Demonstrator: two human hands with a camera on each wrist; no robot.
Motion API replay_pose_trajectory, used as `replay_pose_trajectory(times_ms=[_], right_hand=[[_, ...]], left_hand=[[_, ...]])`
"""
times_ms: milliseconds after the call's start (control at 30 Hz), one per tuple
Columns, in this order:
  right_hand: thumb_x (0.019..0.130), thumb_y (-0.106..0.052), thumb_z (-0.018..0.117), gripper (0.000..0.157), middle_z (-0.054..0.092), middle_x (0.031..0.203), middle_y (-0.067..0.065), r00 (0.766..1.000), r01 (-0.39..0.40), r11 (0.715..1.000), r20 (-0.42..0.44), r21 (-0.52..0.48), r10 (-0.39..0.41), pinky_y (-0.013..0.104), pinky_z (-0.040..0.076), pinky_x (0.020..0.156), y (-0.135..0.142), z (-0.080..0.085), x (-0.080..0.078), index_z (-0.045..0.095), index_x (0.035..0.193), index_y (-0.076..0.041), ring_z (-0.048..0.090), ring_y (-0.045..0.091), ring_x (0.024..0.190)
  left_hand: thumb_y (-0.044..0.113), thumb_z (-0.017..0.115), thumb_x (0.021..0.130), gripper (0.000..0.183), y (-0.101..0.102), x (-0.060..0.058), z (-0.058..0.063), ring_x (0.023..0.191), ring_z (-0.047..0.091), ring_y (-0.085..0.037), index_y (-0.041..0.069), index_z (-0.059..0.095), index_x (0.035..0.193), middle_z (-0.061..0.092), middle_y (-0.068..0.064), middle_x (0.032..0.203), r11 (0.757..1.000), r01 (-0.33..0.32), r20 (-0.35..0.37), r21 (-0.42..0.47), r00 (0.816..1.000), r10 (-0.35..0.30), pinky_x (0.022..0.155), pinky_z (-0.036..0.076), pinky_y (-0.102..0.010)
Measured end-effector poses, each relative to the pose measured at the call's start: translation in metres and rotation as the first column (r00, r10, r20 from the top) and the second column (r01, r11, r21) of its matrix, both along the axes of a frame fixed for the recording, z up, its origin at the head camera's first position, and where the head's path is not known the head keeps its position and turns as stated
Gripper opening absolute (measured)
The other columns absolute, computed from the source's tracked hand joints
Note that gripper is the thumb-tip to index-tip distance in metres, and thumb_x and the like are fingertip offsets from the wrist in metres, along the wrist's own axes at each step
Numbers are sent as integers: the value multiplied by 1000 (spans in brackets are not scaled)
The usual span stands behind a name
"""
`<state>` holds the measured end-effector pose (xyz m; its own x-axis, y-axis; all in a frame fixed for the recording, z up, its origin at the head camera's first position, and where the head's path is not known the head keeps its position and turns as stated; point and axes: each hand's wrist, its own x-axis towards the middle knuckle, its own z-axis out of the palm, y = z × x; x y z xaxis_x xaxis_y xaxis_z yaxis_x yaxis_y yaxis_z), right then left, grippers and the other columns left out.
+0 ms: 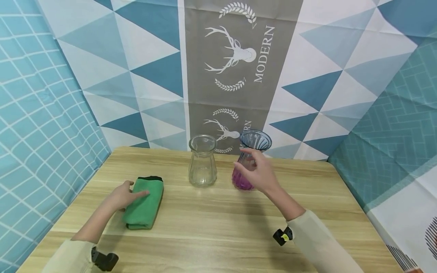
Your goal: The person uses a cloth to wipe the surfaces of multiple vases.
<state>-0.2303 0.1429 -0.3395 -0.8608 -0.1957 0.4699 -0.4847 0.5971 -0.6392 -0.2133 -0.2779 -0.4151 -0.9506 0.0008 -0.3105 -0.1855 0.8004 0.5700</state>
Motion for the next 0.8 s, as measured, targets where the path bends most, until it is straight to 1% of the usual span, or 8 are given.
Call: replay_pose_trajectory(times_ms=[67,200,300,467,533,633,733,800], right_hand=[[84,-34,68,49,58,125,10,1000,-14,1000,12,2,14,44,52,80,-4,-3,-3,54,126,-14,61,28,99],[85,-37,66,48,58,123,11,998,-18,1000,65,-3,18,47,52,81,-11,-9,-7,54,126,-14,61,31,99],[86,-39,66,48,58,120,9,995,-15,1000,95,0,15,46,52,81,-15,-13,-10,54,126,-15,62,29,97],[85,-39,66,49,59,116,7,995,-14,1000,103,5,13,39,52,77,-22,-20,-15,55,125,-14,61,27,89],[85,-38,67,50,60,115,8,993,-15,1000,113,-5,15,35,51,74,-24,-23,-17,55,125,-13,61,29,87],[84,-37,68,51,61,111,7,991,-15,1000,131,-21,18,30,50,70,-26,-28,-22,55,125,-12,62,27,82],[83,-38,69,52,61,113,6,988,-15,999,150,-29,19,34,51,72,-29,-33,-27,55,126,-13,62,24,84],[83,-39,69,53,60,117,6,986,-12,1000,165,-29,16,39,52,77,-31,-36,-29,54,127,-13,61,23,91]], left_hand=[[58,53,87,101,-1,0,-1,106,50,-53,-20,14,137,34,-46,128,1000,-1,-1,-4,1000,1,62,55,-41],[60,53,86,103,-2,0,-3,106,50,-53,-20,15,137,35,-46,128,1000,-3,6,0,1000,3,62,55,-40],[60,54,85,104,-2,1,-3,107,50,-53,-20,14,137,34,-46,128,1000,-7,11,11,1000,7,62,55,-41],[61,54,85,104,-2,1,-3,103,53,-50,-20,14,137,34,-45,128,1000,-10,18,13,1000,10,62,54,-40],[62,54,84,105,-2,1,-4,100,54,-48,-20,15,137,35,-45,128,1000,-10,20,8,1000,10,61,54,-39],[62,54,84,106,-1,0,-5,97,56,-44,-21,15,137,35,-45,127,1000,-10,19,4,1000,10,60,53,-38],[62,54,84,106,0,1,-6,93,57,-39,-21,15,137,35,-45,127,1000,-13,17,5,1000,13,59,52,-37],[62,55,83,106,0,1,-6,89,57,-37,-21,15,137,35,-45,127,1000,-14,12,6,1000,14,58,51,-36]])
